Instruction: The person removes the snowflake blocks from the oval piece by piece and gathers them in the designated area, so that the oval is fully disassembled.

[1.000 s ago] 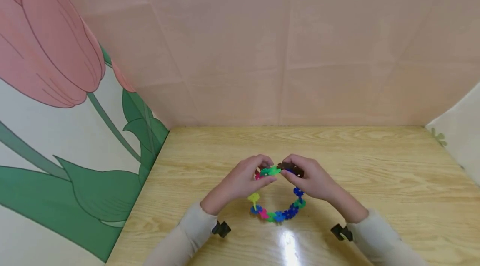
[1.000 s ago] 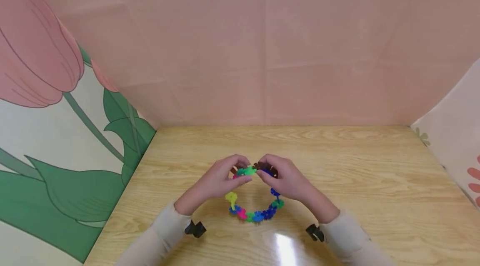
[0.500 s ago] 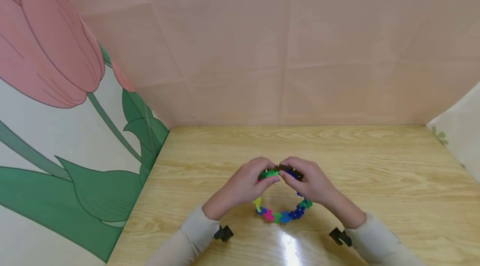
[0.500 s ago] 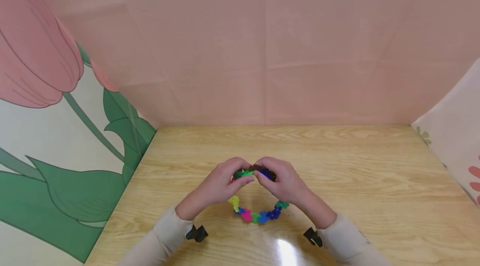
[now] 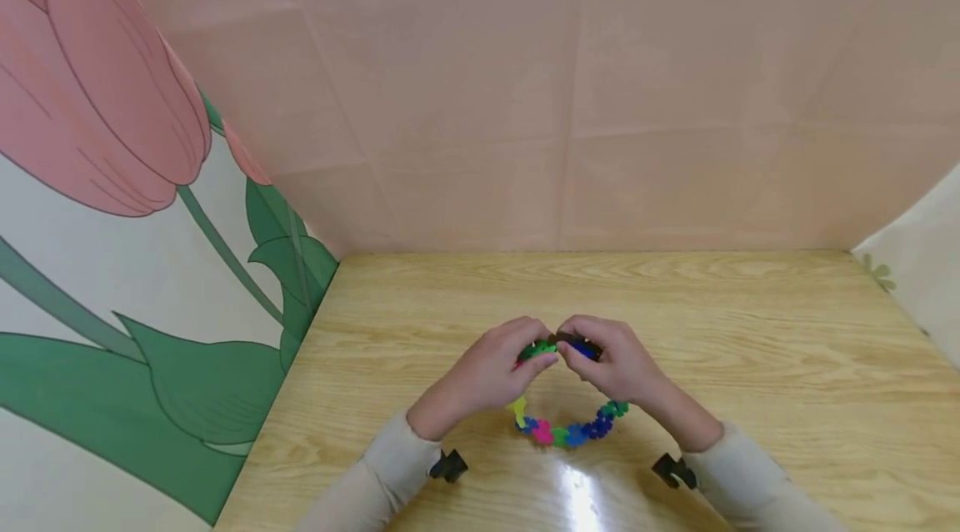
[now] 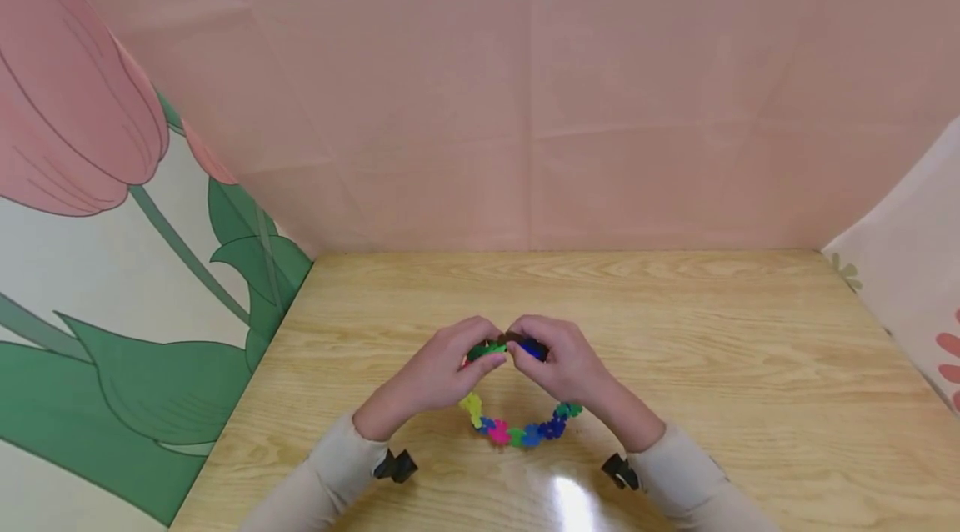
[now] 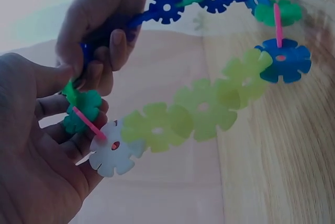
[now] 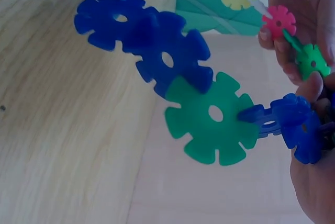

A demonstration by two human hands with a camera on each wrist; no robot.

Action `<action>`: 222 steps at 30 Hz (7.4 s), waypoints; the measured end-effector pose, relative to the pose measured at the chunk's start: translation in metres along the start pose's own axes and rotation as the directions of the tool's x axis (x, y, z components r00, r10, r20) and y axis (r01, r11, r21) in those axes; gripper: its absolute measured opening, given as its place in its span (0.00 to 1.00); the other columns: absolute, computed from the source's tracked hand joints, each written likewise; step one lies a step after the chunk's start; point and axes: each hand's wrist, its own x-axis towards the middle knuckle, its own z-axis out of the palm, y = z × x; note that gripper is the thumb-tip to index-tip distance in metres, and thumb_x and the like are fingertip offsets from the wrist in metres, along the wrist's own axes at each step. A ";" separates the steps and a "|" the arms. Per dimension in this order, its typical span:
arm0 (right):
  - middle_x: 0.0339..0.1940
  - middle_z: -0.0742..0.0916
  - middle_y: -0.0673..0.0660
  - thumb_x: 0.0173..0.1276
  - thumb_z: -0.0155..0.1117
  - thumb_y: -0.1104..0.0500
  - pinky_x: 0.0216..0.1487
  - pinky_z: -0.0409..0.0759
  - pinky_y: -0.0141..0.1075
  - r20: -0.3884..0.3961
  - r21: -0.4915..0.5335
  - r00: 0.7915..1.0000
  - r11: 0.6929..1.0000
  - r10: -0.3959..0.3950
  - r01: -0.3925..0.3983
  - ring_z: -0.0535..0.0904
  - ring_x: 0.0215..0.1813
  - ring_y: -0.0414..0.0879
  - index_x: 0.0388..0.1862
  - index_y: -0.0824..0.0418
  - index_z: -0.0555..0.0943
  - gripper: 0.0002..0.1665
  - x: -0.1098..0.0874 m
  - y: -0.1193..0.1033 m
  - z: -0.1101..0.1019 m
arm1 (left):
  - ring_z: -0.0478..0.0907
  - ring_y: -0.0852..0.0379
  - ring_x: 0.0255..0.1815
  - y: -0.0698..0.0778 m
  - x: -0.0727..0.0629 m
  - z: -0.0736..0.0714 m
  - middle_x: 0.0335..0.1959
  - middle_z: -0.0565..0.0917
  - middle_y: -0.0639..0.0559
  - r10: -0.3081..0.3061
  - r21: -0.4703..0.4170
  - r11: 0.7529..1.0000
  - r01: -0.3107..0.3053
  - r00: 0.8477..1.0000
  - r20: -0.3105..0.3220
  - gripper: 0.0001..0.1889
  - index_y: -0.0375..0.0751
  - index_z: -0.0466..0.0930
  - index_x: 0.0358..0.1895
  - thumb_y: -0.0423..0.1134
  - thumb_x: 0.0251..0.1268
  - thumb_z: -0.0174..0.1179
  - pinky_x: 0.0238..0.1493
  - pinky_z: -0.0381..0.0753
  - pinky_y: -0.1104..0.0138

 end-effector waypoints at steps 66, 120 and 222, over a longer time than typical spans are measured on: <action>0.26 0.78 0.50 0.73 0.61 0.71 0.19 0.74 0.33 -0.015 0.050 0.976 0.976 0.215 -0.214 0.73 0.19 0.41 0.58 0.60 0.79 0.18 -0.007 0.009 -0.018 | 0.78 0.62 0.47 -0.044 -0.023 0.001 0.50 0.80 0.57 -0.412 -0.222 0.871 0.439 0.897 0.158 0.15 0.49 0.76 0.59 0.48 0.76 0.58 0.47 0.81 0.68; 0.27 0.79 0.52 0.77 0.59 0.65 0.20 0.73 0.33 0.130 0.080 0.954 0.956 0.269 -0.281 0.73 0.23 0.40 0.52 0.57 0.78 0.09 -0.008 0.001 -0.018 | 0.81 0.65 0.37 0.000 0.009 0.001 0.38 0.88 0.49 -0.210 -0.292 0.942 0.163 0.968 -0.136 0.09 0.39 0.83 0.47 0.41 0.74 0.61 0.41 0.82 0.72; 0.23 0.81 0.51 0.81 0.49 0.67 0.23 0.78 0.35 0.223 0.110 0.950 0.963 0.218 -0.246 0.78 0.22 0.45 0.50 0.58 0.77 0.09 -0.007 0.004 -0.027 | 0.80 0.62 0.48 -0.020 -0.003 -0.009 0.51 0.82 0.53 -0.250 -0.289 0.932 0.218 0.965 -0.076 0.17 0.43 0.78 0.59 0.48 0.75 0.60 0.50 0.83 0.68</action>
